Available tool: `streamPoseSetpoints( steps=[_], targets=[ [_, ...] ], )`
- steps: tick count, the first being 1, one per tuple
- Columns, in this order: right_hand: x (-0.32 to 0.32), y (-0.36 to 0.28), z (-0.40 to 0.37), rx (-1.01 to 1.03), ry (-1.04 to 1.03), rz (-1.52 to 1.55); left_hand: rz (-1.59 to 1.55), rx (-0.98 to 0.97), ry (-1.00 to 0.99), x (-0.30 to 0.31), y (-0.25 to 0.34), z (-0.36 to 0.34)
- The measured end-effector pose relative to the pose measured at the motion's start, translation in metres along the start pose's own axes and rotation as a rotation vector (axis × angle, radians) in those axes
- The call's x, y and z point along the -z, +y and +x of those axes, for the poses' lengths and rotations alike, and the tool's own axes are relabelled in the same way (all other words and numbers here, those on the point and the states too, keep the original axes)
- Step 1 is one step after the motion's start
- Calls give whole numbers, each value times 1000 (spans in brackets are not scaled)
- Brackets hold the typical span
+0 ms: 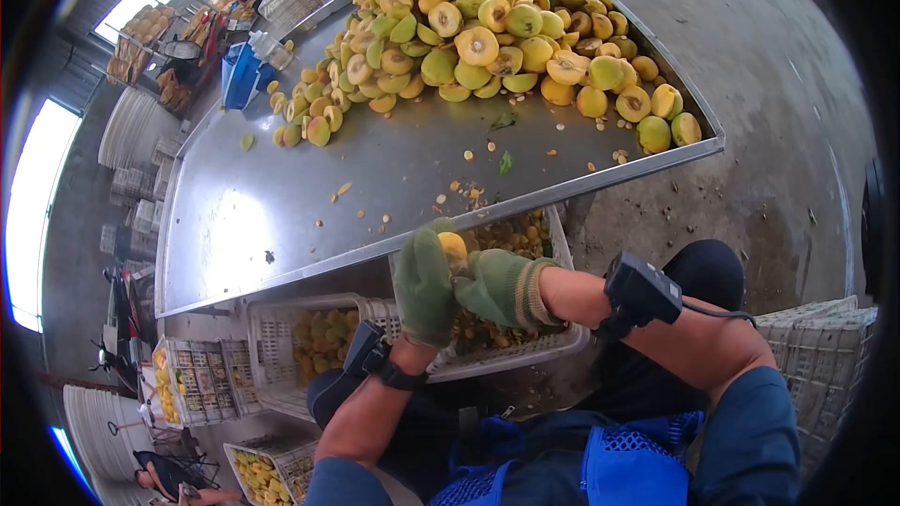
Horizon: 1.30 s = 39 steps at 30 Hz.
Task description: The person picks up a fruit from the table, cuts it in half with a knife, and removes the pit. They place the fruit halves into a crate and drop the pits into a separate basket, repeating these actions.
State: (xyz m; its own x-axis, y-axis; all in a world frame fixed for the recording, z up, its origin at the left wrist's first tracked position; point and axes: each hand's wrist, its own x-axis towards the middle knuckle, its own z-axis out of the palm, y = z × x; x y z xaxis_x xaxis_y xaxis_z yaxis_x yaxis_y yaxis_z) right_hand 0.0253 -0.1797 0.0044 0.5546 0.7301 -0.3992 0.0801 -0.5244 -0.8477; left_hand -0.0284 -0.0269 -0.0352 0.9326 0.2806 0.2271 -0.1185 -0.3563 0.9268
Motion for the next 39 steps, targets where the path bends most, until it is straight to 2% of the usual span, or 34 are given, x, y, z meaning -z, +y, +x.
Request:
streamPoseSetpoints(
  steps=[1, 4, 6, 8, 11, 14, 19, 25, 28, 31, 34, 35, 37, 39],
  targets=[
    [1, -1, -1, 15, -3, 15, -36, 25, 12, -1, 2, 0],
    [1, -4, -15, 22, 251, -195, 11, 4, -24, 1, 6, 2],
    [2, -2, -15, 8, 272, -279, -98, 102, -67, 3, 15, 4],
    [1, -2, -16, -2, 289, -321, -400, 347, -96, 6, 31, 7],
    [0, 1, -14, -11, 297, -318, -353, 247, -121, 6, 19, 8],
    [-4, 7, -8, -13, 283, -276, -50, -2, -178, 8, 20, 8],
    [-5, -1, -9, 12, 195, -106, -116, 45, -94, 4, 9, 4],
    [-21, 11, 7, 40, 216, 7, -112, 37, -11, -3, 1, 1],
    [-15, 9, 9, -8, 101, 172, -163, 21, 4, -4, 0, -1],
    [-4, -2, 5, -155, -28, 363, -127, -47, 9, -3, -6, 1],
    [0, 5, 13, -72, -84, 274, -72, -122, 1, -1, -10, 4],
    [0, 8, 11, -14, 18, 170, -57, -143, -2, 1, -10, 6],
    [0, 7, 2, 102, 223, -38, -187, -13, -142, 7, -1, 14],
    [11, -1, -5, 47, 220, -162, -254, 138, -269, 15, 4, 27]
  ],
)
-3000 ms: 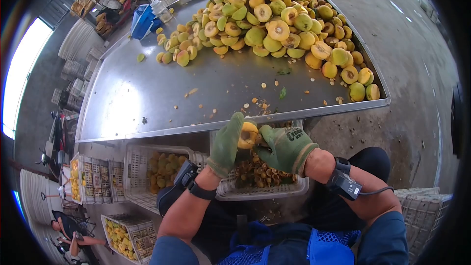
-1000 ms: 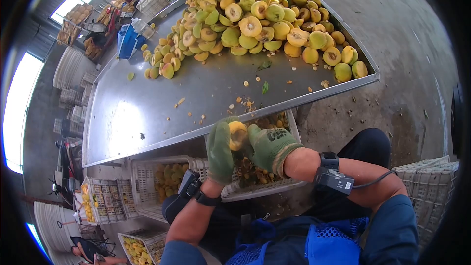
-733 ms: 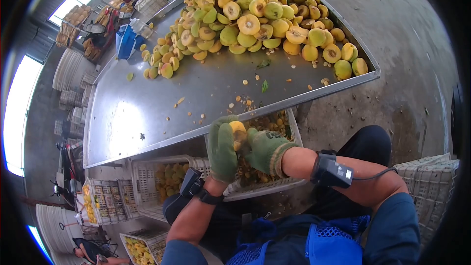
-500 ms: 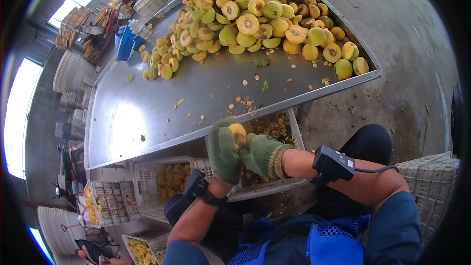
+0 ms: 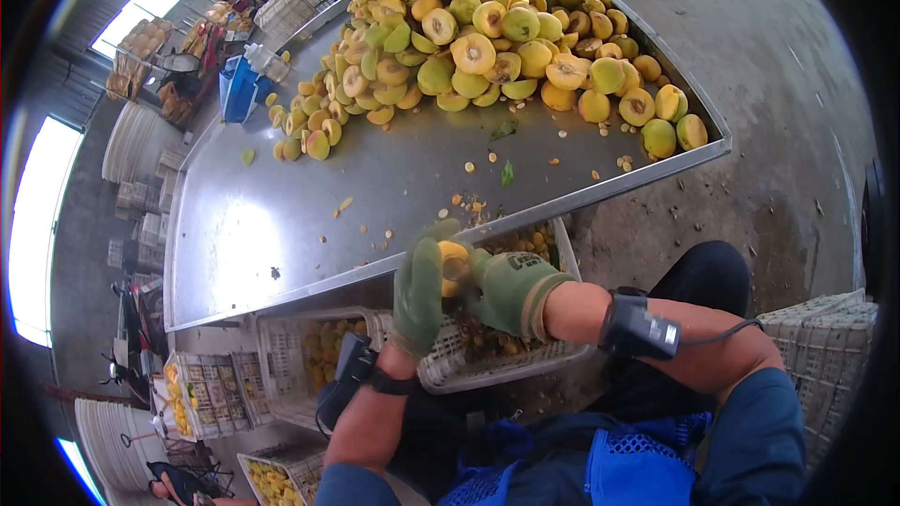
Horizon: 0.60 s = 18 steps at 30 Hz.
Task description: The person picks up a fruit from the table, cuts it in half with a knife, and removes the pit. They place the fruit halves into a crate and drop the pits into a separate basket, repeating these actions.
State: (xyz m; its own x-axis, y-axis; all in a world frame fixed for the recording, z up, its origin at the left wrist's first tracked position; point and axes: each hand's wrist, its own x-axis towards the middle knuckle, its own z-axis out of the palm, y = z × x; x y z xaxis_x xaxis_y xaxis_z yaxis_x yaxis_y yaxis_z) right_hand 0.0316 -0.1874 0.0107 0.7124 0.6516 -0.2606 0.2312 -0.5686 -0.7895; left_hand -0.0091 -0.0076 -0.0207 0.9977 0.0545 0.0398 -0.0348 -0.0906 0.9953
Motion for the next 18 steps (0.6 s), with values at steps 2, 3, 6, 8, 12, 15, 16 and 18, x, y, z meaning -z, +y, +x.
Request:
streamPoseSetpoints(
  steps=[2, 3, 6, 8, 12, 15, 16, 18],
  targets=[
    [1, -1, 0, -23, -8, -129, -26, 194, -85, 10, 3, 4],
    [-2, 1, 2, -19, -6, -192, -18, 199, -49, 6, 3, 4],
    [-8, 5, 6, -16, 31, -241, 127, 109, -36, 6, -6, 4],
    [-9, 7, 7, -44, 21, -198, 141, 74, 19, 0, -7, 1],
    [-11, 1, 9, -71, -34, -82, 276, 57, 80, -6, 1, -3],
    [-13, 1, 8, -75, -13, 13, 472, -93, 78, -8, -1, -3],
    [-13, 1, 8, -81, -3, 51, 485, -118, 77, -8, -2, -4],
    [-11, -3, 5, -67, -32, 92, 485, -156, 88, -9, -2, -5]
  ],
)
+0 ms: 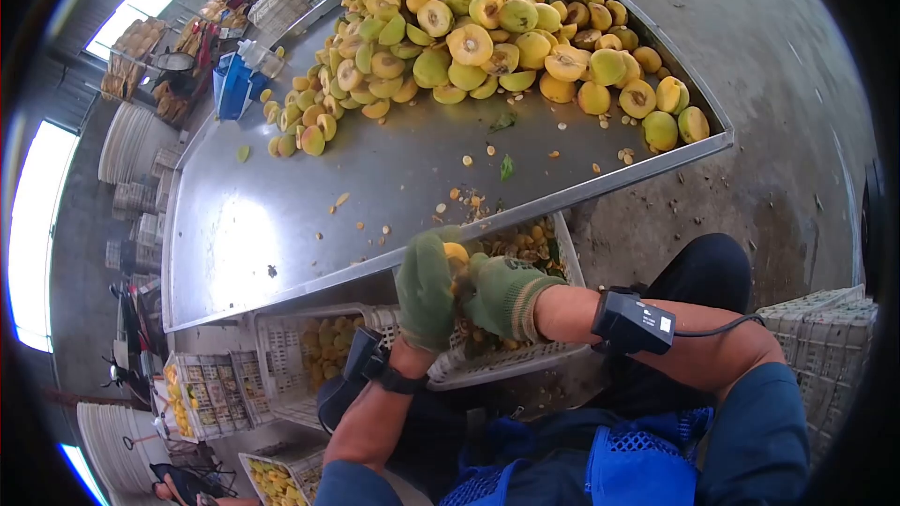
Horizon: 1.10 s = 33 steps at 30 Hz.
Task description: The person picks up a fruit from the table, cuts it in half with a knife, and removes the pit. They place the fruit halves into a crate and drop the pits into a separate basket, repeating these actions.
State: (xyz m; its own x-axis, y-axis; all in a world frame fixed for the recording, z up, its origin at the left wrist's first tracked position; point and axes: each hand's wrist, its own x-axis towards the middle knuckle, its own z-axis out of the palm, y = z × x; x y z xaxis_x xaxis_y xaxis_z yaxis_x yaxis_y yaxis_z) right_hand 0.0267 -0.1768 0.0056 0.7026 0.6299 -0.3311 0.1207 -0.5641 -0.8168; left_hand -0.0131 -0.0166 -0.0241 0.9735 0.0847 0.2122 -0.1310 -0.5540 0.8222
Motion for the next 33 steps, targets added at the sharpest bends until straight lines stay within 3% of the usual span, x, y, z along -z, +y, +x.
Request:
streamPoseSetpoints(
  steps=[6, 10, 24, 27, 30, 33],
  targets=[
    [-3, 6, 5, -12, -51, 81, -243, 150, 85, -7, 0, 0],
    [2, -2, -3, -76, 58, 3, -227, 115, 97, -8, 0, 0],
    [-15, 22, 14, 117, -100, 85, -199, 32, 163, -10, -4, -8],
    [-2, 9, -1, 58, -29, 7, -168, 24, 142, -10, -1, -6],
    [11, 2, -4, 23, -20, -94, -386, 189, -24, 0, 3, 3],
    [8, 5, -3, 47, 11, -133, -310, 203, -50, 4, 12, 2]
  ],
)
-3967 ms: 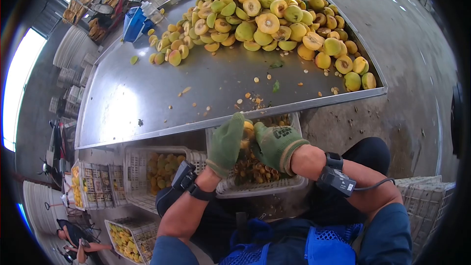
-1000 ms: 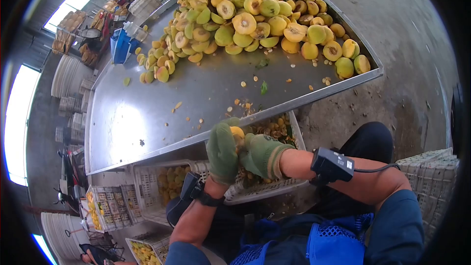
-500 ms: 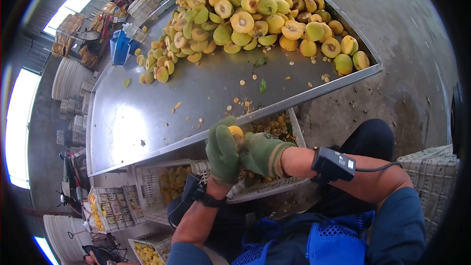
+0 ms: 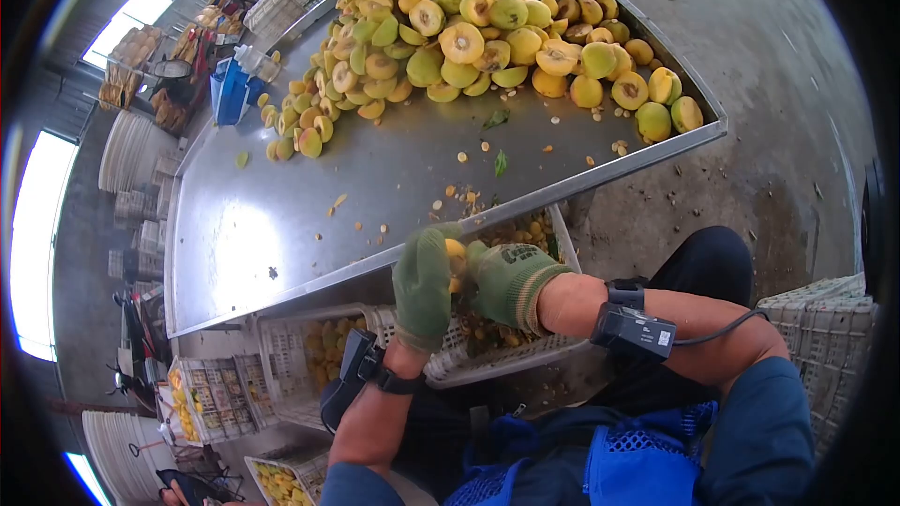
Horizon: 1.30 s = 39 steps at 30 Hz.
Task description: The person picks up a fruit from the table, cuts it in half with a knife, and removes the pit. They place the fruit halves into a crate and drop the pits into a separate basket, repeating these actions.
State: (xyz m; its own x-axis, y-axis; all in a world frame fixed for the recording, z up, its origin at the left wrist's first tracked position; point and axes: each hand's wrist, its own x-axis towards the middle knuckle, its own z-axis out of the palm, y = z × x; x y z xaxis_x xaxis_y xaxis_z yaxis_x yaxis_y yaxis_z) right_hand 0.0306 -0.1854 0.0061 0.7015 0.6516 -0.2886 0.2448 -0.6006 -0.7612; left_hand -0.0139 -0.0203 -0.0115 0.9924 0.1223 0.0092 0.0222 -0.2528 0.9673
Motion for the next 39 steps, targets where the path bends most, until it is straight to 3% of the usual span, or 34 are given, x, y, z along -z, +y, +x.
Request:
streamPoseSetpoints(
  steps=[6, 9, 16, 22, 25, 31, 34, 36, 39],
  targets=[
    [-13, -2, -4, -8, 33, 145, 229, -195, 95, -4, -7, -7],
    [-18, 1, -2, -4, -21, 213, 79, -31, 139, -9, 4, -10],
    [-27, 8, 9, 15, -100, 267, 116, -119, 160, -11, 3, -10],
    [-17, -3, -5, -78, 4, 191, 168, -169, 179, -13, -1, -9],
    [-19, 1, -2, -5, 2, 201, 168, -188, 181, -14, 0, -8],
    [-9, 0, 2, 45, -236, 275, 320, -358, 118, -5, -6, -9],
    [-35, 22, 25, 372, -150, -41, 365, -419, 99, -3, -7, -7],
    [-14, 12, 15, 223, -293, 24, 392, -493, 88, 0, -15, -4],
    [-11, 10, 15, 89, -311, 110, 427, -574, 49, 3, -15, 0]
  ],
)
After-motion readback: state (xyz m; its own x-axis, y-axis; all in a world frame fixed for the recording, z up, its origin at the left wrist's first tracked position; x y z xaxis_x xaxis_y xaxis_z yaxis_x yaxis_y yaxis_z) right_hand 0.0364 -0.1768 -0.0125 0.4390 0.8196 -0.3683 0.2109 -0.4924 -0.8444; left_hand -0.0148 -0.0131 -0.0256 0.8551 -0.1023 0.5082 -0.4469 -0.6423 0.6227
